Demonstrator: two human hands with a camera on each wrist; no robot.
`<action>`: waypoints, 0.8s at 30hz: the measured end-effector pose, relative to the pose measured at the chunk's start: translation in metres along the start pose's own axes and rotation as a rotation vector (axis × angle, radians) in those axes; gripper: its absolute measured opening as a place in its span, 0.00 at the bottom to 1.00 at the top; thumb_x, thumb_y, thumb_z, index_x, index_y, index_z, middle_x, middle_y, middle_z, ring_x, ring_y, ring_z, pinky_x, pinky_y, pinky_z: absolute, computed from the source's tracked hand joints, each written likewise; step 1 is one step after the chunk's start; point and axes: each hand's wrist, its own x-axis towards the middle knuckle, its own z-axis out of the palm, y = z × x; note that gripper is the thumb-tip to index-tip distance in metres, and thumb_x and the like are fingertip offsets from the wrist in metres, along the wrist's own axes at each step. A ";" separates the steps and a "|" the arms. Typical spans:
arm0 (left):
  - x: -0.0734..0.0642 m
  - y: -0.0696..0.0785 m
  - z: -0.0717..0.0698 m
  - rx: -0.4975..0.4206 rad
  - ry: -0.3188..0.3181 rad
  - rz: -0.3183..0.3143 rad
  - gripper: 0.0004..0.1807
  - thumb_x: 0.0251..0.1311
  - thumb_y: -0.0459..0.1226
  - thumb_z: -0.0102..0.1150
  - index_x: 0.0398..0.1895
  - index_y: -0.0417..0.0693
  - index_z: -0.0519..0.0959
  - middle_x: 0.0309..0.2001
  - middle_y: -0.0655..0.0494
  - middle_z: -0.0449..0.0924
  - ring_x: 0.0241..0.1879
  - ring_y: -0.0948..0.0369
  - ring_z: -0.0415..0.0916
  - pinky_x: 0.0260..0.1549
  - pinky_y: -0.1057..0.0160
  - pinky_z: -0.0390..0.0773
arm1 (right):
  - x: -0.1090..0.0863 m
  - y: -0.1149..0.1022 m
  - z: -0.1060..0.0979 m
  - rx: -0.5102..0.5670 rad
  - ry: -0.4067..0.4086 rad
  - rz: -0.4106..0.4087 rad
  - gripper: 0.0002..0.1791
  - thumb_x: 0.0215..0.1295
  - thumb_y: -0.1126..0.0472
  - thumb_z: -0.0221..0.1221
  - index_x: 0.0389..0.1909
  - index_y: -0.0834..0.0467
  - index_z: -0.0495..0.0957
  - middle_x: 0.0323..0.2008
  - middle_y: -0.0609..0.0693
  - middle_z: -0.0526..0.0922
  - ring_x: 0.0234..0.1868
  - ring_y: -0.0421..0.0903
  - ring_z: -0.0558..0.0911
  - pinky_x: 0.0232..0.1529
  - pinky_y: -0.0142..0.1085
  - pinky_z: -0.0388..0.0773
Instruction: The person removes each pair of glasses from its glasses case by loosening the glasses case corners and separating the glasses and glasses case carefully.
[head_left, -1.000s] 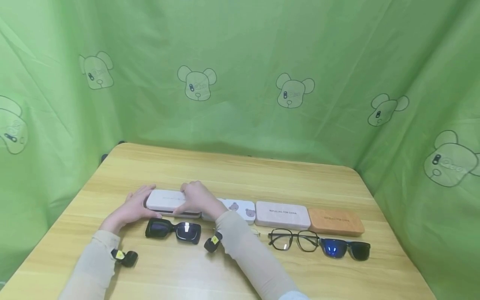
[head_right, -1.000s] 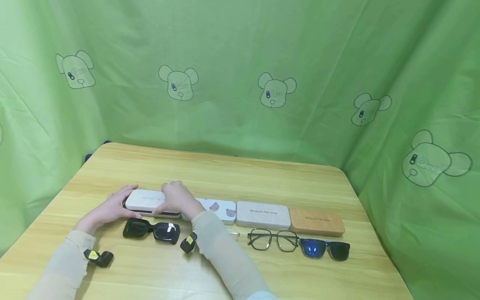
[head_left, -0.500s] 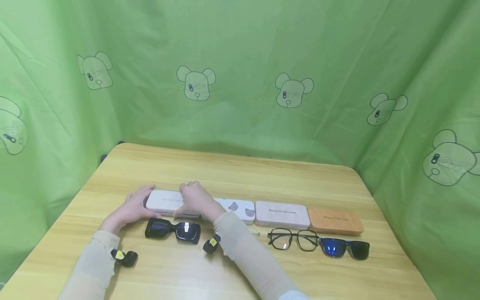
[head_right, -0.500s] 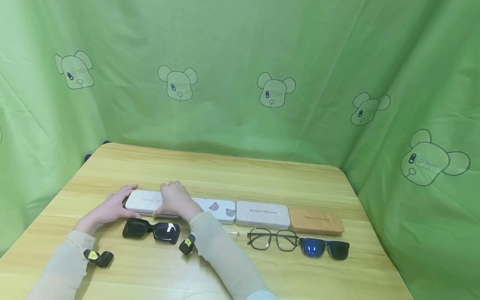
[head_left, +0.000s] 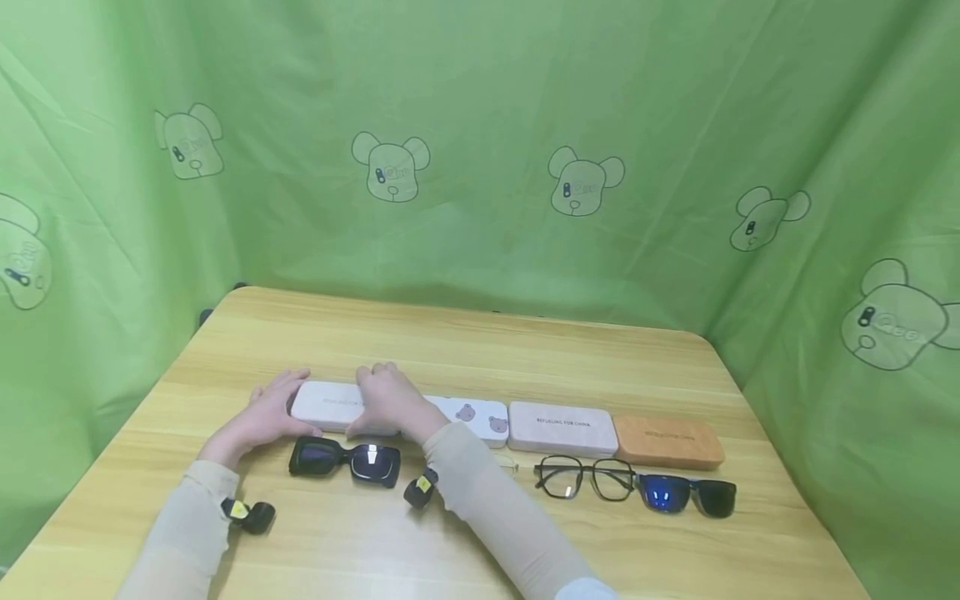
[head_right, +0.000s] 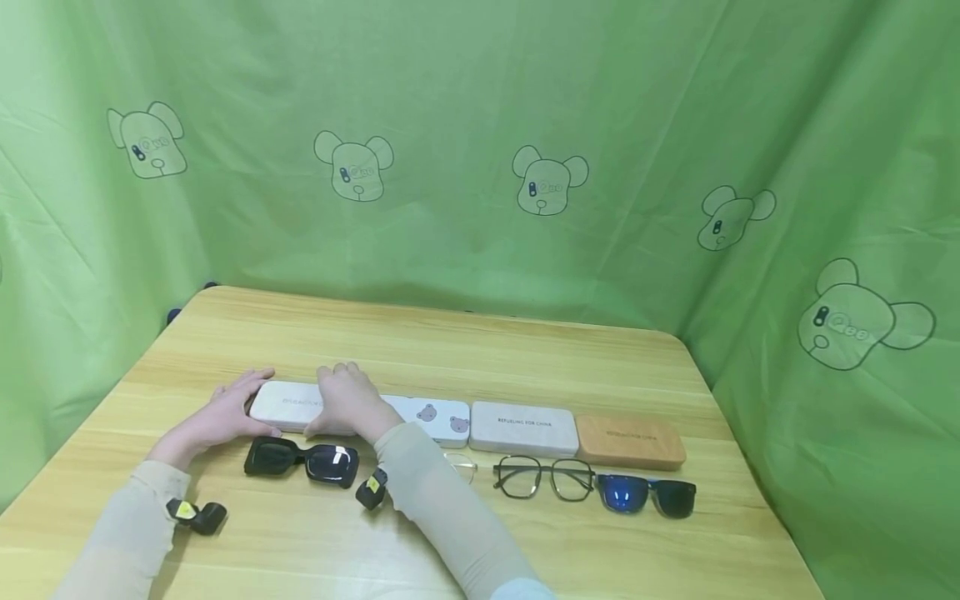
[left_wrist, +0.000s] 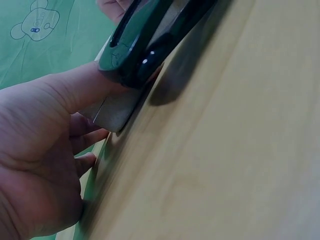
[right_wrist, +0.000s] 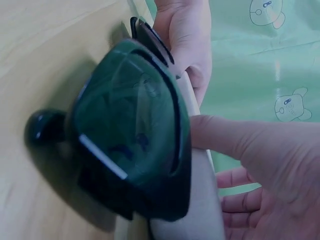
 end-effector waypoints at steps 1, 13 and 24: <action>0.000 0.000 0.000 0.000 -0.002 0.000 0.54 0.35 0.48 0.77 0.66 0.30 0.64 0.73 0.29 0.51 0.73 0.30 0.39 0.63 0.23 0.27 | -0.001 0.000 -0.001 -0.005 -0.004 -0.002 0.48 0.40 0.33 0.72 0.59 0.56 0.70 0.46 0.50 0.79 0.46 0.44 0.74 0.51 0.33 0.78; 0.001 0.004 -0.002 0.029 -0.046 0.009 0.58 0.36 0.51 0.77 0.69 0.30 0.60 0.72 0.27 0.50 0.72 0.29 0.41 0.62 0.21 0.30 | -0.015 0.006 -0.008 0.051 -0.047 0.007 0.44 0.48 0.38 0.70 0.65 0.52 0.68 0.55 0.50 0.77 0.52 0.45 0.76 0.57 0.37 0.77; -0.006 0.015 -0.022 -0.045 -0.155 0.011 0.54 0.44 0.48 0.74 0.71 0.33 0.57 0.68 0.28 0.61 0.66 0.32 0.59 0.65 0.29 0.55 | -0.030 0.018 -0.022 -0.033 -0.040 0.005 0.49 0.57 0.34 0.61 0.75 0.48 0.55 0.74 0.53 0.61 0.74 0.54 0.62 0.74 0.51 0.61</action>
